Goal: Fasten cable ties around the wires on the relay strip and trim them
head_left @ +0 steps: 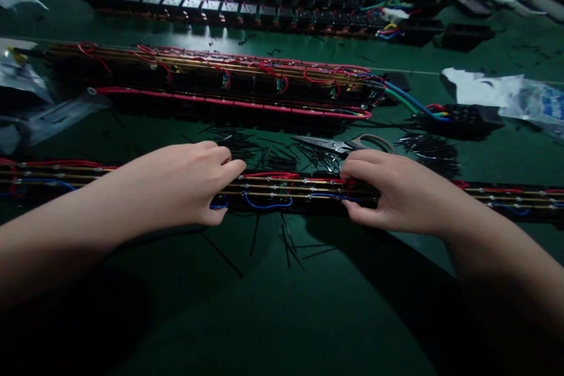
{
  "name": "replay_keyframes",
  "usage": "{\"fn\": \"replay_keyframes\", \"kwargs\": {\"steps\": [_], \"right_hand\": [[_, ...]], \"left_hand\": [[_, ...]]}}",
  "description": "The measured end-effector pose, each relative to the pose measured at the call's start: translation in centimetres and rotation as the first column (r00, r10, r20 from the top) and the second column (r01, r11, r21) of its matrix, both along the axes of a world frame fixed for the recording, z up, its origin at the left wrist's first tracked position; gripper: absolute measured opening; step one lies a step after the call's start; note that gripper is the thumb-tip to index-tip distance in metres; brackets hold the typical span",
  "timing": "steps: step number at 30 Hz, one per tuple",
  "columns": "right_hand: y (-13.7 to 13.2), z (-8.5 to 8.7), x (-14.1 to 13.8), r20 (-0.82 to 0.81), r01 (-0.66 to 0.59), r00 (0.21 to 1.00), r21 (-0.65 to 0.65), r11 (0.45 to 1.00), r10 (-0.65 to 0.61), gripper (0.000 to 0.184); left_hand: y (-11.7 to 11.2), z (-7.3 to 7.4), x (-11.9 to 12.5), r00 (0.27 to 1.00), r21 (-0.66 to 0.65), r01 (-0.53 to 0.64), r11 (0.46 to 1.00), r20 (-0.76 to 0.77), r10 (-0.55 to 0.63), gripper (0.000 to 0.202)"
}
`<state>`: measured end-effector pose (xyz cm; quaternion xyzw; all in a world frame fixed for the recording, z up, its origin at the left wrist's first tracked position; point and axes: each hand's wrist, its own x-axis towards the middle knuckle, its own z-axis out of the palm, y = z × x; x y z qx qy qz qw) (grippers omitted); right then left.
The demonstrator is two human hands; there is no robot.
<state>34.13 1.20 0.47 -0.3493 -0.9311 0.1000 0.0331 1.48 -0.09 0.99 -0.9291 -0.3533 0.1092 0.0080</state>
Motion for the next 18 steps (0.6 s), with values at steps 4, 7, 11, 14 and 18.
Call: {"fn": "replay_keyframes", "kwargs": {"steps": [4,7,11,14,18], "right_hand": [[0.1,0.0,0.0,0.022,0.013,1.000,-0.060,0.998,-0.012,0.018],[0.0,0.1,-0.2,0.043,0.031,0.999,-0.040,0.999,-0.029,0.021],[-0.6,0.9,-1.3,-0.046,-0.006,0.999,0.125,0.992,0.012,0.023],[-1.6,1.8,-3.0,-0.172,-0.042,0.981,0.241,0.970,0.085,0.017],[-4.2,1.1,-6.2,-0.365,0.004,0.926,0.256,0.967,0.093,0.004]], "left_hand": [[0.2,-0.3,0.1,1.000,-0.003,-0.017,1.000,0.008,0.017,0.048],[0.3,-0.5,-0.2,1.000,-0.033,-0.021,0.999,0.014,0.021,0.052],[-0.1,-0.3,-1.2,0.998,-0.036,-0.023,0.999,0.051,0.025,0.060],[-0.8,0.3,-1.3,0.994,0.015,-0.005,1.000,0.111,0.003,0.066],[-2.9,0.8,-0.6,0.973,0.174,0.048,0.984,0.215,-0.086,0.034]]}}
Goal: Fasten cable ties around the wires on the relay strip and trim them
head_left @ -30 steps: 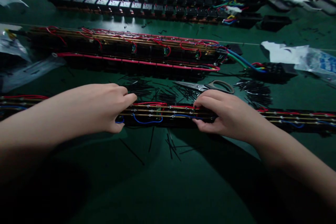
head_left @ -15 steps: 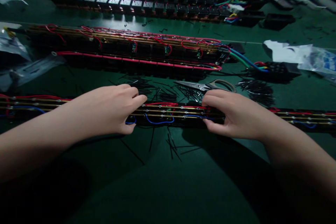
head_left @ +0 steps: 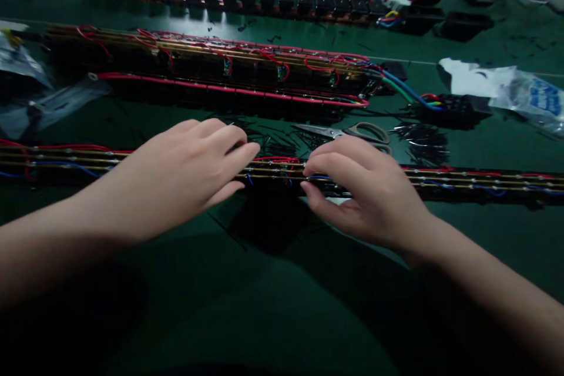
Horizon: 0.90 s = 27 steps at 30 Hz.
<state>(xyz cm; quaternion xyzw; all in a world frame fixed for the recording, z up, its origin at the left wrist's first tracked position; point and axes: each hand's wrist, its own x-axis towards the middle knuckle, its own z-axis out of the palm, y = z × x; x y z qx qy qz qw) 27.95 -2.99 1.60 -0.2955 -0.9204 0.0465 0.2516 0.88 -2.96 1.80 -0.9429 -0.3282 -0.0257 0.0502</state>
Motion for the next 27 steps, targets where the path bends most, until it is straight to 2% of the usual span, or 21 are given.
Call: {"fn": "replay_keyframes", "kwargs": {"steps": [3,5,6,8,11,14,17,21,27], "right_hand": [[-2.2,-2.0,-2.1,-0.196,0.015,0.980,-0.104,0.994,-0.035,0.008],[-3.2,-3.4,-3.0,-0.273,-0.042,0.962,-0.187,0.981,-0.010,0.009],[-3.5,-4.0,-3.2,-0.251,-0.093,0.967,-0.200,0.975,0.041,0.011],[-3.7,-4.8,-3.3,-0.171,-0.181,0.974,-0.184,0.966,0.150,0.013],[-3.5,-5.1,-3.0,-0.032,-0.309,0.951,-0.159,0.938,0.308,0.013],[-3.5,-5.0,-2.8,0.053,-0.353,0.926,-0.222,0.909,0.373,0.012],[-3.5,-4.9,-2.7,0.091,-0.337,0.924,-0.267,0.903,0.372,0.013],[-3.4,-5.1,-2.7,0.091,-0.339,0.923,-0.264,0.903,0.373,0.017],[-3.4,-5.1,-2.8,0.088,-0.314,0.936,-0.226,0.922,0.340,0.022]], "left_hand": [[-2.2,-1.3,0.2,0.954,0.104,0.171,0.980,0.232,-0.191,0.017],[-3.2,-2.7,0.0,0.888,0.003,0.333,0.943,0.334,-0.315,0.016],[-3.4,-3.2,-0.2,0.871,-0.065,0.406,0.912,0.331,-0.364,0.016],[-3.3,-4.1,-0.4,0.861,-0.204,0.469,0.859,0.322,-0.393,0.016],[-2.6,-4.6,-0.4,0.859,-0.320,0.480,0.817,0.363,-0.362,0.018],[-2.4,-5.0,-0.1,0.855,-0.302,0.468,0.831,0.391,-0.339,0.024],[-2.8,-5.3,0.2,0.865,-0.254,0.446,0.858,0.370,-0.340,0.026],[-3.1,-5.5,0.3,0.881,-0.252,0.427,0.869,0.332,-0.336,0.027],[-3.0,-5.7,0.4,0.896,-0.359,0.381,0.852,0.372,-0.244,0.023]]}}
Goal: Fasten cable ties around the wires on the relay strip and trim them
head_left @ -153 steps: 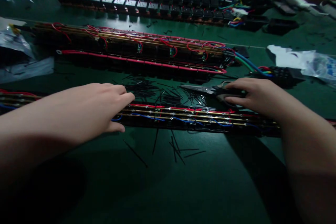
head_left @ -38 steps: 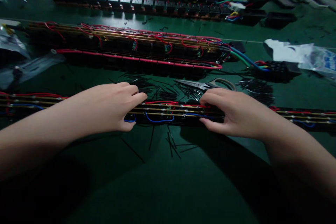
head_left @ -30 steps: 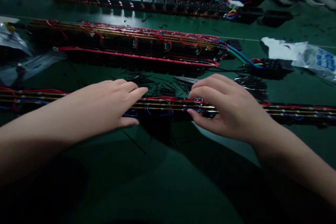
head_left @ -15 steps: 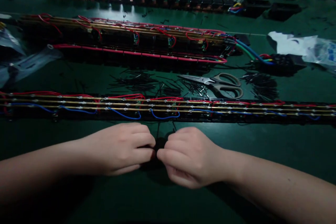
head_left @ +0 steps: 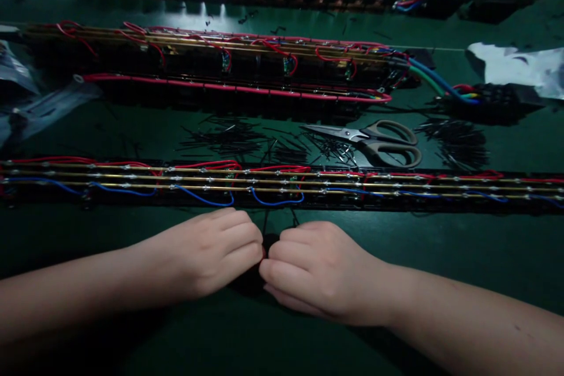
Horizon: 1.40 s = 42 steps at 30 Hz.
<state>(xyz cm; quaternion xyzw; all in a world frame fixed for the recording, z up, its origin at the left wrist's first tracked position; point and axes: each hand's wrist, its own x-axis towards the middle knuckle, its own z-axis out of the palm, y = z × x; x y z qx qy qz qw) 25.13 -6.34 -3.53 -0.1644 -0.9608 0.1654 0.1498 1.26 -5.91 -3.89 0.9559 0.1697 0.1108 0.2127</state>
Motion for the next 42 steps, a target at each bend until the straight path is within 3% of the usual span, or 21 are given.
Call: {"fn": "replay_keyframes", "kwargs": {"steps": [7,11,15,21,30,34,42], "right_hand": [[-0.1,0.0,-0.2,0.001,0.024,1.000,0.025,0.999,-0.024,0.025],[-0.2,-0.1,-0.2,-0.004,0.016,1.000,0.055,0.998,-0.016,0.024],[-0.1,-0.1,-0.1,-0.020,0.036,0.999,0.060,0.998,-0.035,0.024],[-0.1,-0.2,-0.1,-0.051,0.070,0.996,0.032,0.997,-0.069,0.025],[-0.2,-0.2,-0.1,-0.029,0.092,0.995,0.021,0.996,-0.092,0.025],[-0.1,-0.1,-0.1,-0.102,0.078,0.992,0.030,0.997,-0.074,0.028],[-0.8,-0.4,-0.1,-0.265,-0.086,0.959,0.047,0.995,0.096,0.031]], "left_hand": [[0.5,0.3,-0.2,0.999,-0.146,-0.023,0.989,0.030,0.027,0.013],[0.3,0.0,0.0,0.996,-0.049,-0.085,0.995,0.034,0.086,0.017],[0.2,0.0,0.2,0.999,0.097,-0.052,0.994,0.016,0.051,0.027],[-0.1,0.4,0.4,0.996,0.124,-0.029,0.992,-0.084,0.039,0.031],[0.2,-0.1,-0.1,0.996,-0.075,-0.089,0.993,0.000,0.089,0.019],[0.3,-0.1,-0.6,0.996,-0.145,-0.082,0.986,0.027,0.087,0.014],[-0.1,-0.1,0.1,0.998,0.060,-0.062,0.996,0.016,0.061,0.014]]}}
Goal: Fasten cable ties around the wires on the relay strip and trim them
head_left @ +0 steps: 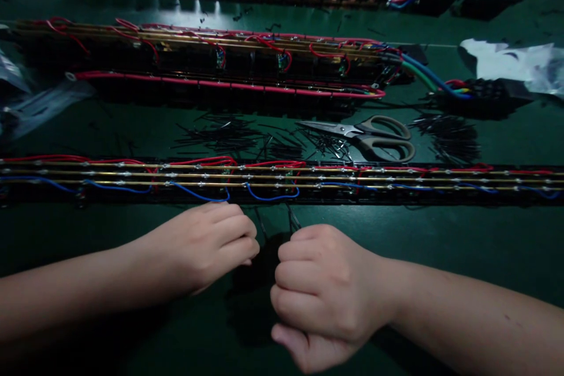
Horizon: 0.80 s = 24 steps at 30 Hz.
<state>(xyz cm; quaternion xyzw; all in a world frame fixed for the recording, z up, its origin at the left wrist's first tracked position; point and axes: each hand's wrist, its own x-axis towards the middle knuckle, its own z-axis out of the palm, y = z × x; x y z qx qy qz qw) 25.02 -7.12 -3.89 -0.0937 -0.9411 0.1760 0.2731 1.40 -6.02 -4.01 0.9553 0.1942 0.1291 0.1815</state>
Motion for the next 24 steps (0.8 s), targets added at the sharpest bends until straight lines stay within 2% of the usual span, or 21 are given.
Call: {"fn": "replay_keyframes", "kwargs": {"steps": [4,7,10,12,14,17,20,22,24], "right_hand": [[0.0,0.1,0.1,-0.004,0.008,1.000,0.001,1.000,-0.008,0.031],[0.2,0.4,0.1,-0.004,0.065,0.998,0.042,0.997,-0.064,0.032],[0.3,0.6,0.1,-0.010,0.145,0.989,0.077,0.986,-0.144,0.022],[0.4,0.5,0.0,-0.040,0.188,0.982,0.065,0.980,-0.185,0.014],[0.5,0.3,-0.1,-0.100,0.207,0.974,0.036,0.978,-0.203,0.009],[0.6,0.0,-0.2,-0.161,0.192,0.968,-0.035,0.981,-0.195,0.011],[0.6,-0.1,-0.2,-0.162,0.172,0.969,-0.112,0.979,-0.189,0.014],[0.6,-0.1,-0.3,-0.176,0.178,0.964,-0.136,0.974,-0.201,0.012],[0.7,-0.1,-0.4,-0.194,0.187,0.957,-0.156,0.970,-0.216,0.009]], "left_hand": [[-0.2,0.6,0.3,0.996,0.062,0.038,0.997,-0.084,-0.032,0.017],[-0.3,0.8,0.2,0.998,0.033,0.033,0.999,-0.063,-0.031,0.019],[-0.7,0.6,0.1,1.000,-0.102,-0.018,0.995,0.011,0.019,0.017],[-1.1,0.5,0.1,0.995,-0.291,-0.065,0.954,0.056,0.085,0.016],[-1.5,0.4,0.2,0.978,-0.519,-0.125,0.845,0.080,0.193,0.015],[-1.9,0.4,0.6,0.924,-0.782,-0.171,0.600,0.084,0.372,0.010],[-1.9,0.5,1.0,0.839,-0.912,-0.107,0.397,0.131,0.528,0.005],[-1.7,0.5,1.4,0.799,-0.951,-0.045,0.305,0.149,0.583,0.012],[-1.5,0.4,1.6,0.780,-0.970,-0.007,0.244,0.148,0.608,0.016]]}}
